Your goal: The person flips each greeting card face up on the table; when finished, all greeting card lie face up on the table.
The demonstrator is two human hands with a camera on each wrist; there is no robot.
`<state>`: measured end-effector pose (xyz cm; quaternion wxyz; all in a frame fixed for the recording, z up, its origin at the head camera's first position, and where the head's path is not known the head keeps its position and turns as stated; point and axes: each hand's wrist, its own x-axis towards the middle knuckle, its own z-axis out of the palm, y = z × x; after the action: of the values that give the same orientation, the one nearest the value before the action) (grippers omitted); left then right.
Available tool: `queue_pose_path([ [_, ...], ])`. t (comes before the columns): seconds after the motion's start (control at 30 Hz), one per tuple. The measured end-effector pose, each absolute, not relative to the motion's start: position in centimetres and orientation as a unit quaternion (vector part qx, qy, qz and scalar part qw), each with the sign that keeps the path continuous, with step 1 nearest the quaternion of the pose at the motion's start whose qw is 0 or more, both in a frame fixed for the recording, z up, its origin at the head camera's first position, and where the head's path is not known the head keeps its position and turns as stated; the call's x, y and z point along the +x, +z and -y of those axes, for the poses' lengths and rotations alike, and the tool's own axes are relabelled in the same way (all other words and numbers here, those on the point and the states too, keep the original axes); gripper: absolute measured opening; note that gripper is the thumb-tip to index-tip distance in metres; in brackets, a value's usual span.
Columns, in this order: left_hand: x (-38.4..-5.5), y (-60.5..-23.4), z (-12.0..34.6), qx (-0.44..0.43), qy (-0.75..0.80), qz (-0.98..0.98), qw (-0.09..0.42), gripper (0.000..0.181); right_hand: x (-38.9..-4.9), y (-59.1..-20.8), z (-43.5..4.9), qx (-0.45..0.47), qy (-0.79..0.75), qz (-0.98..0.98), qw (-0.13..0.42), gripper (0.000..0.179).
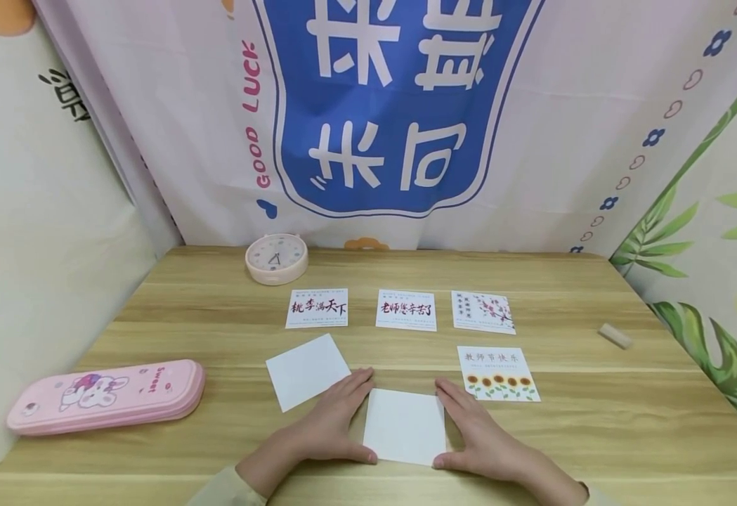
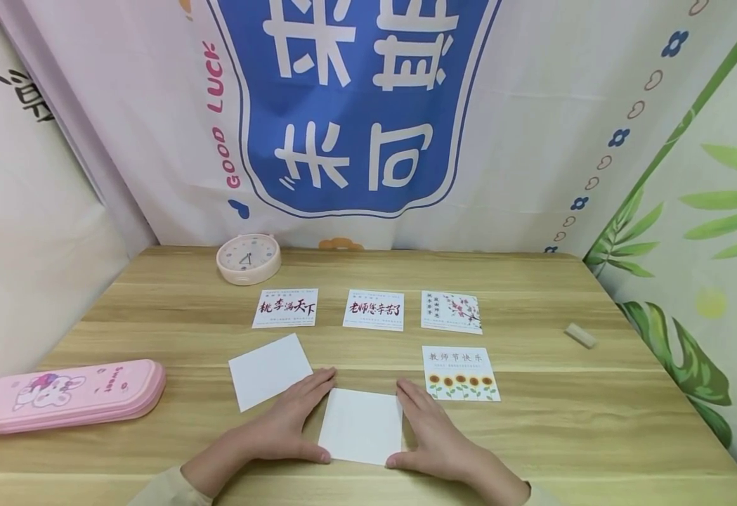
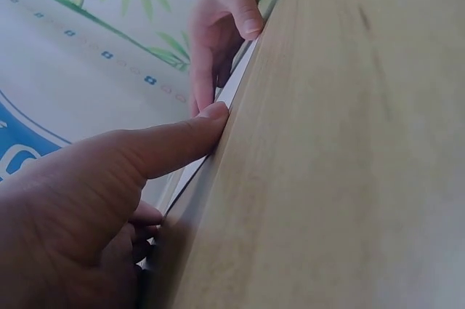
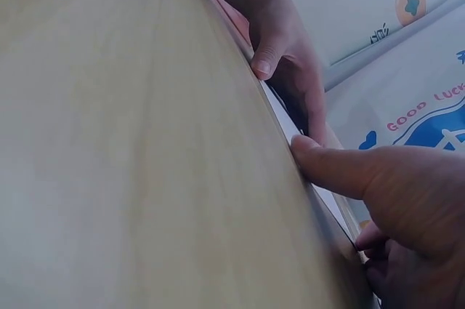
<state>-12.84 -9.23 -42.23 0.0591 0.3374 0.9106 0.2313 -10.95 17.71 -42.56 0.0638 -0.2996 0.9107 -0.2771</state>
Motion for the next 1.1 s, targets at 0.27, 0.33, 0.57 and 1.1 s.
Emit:
queue_pose_path([
  [0.27,-12.78,-42.23,9.11,0.336,0.231,-0.911,0.065,0.103,-10.71,-42.58,-17.72,-0.292,-0.288,-0.91,0.064,0.096],
  [0.33,-12.75,-42.27,9.12,0.334,0.234,-0.911,0.066,0.103,-10.68,-42.64,-17.67,-0.29,-0.288,-0.91,0.065,0.096],
  [0.57,-12.72,-42.58,9.15,0.327,0.245,-0.91,0.067,0.1,-10.59,-42.77,-17.59,-0.286,-0.29,-0.911,0.066,0.095],
  [1.1,-12.78,-42.33,9.17,0.323,0.236,-0.914,0.061,0.104,-10.93,-42.36,-17.41,-0.26,-0.307,-0.913,0.069,0.095],
])
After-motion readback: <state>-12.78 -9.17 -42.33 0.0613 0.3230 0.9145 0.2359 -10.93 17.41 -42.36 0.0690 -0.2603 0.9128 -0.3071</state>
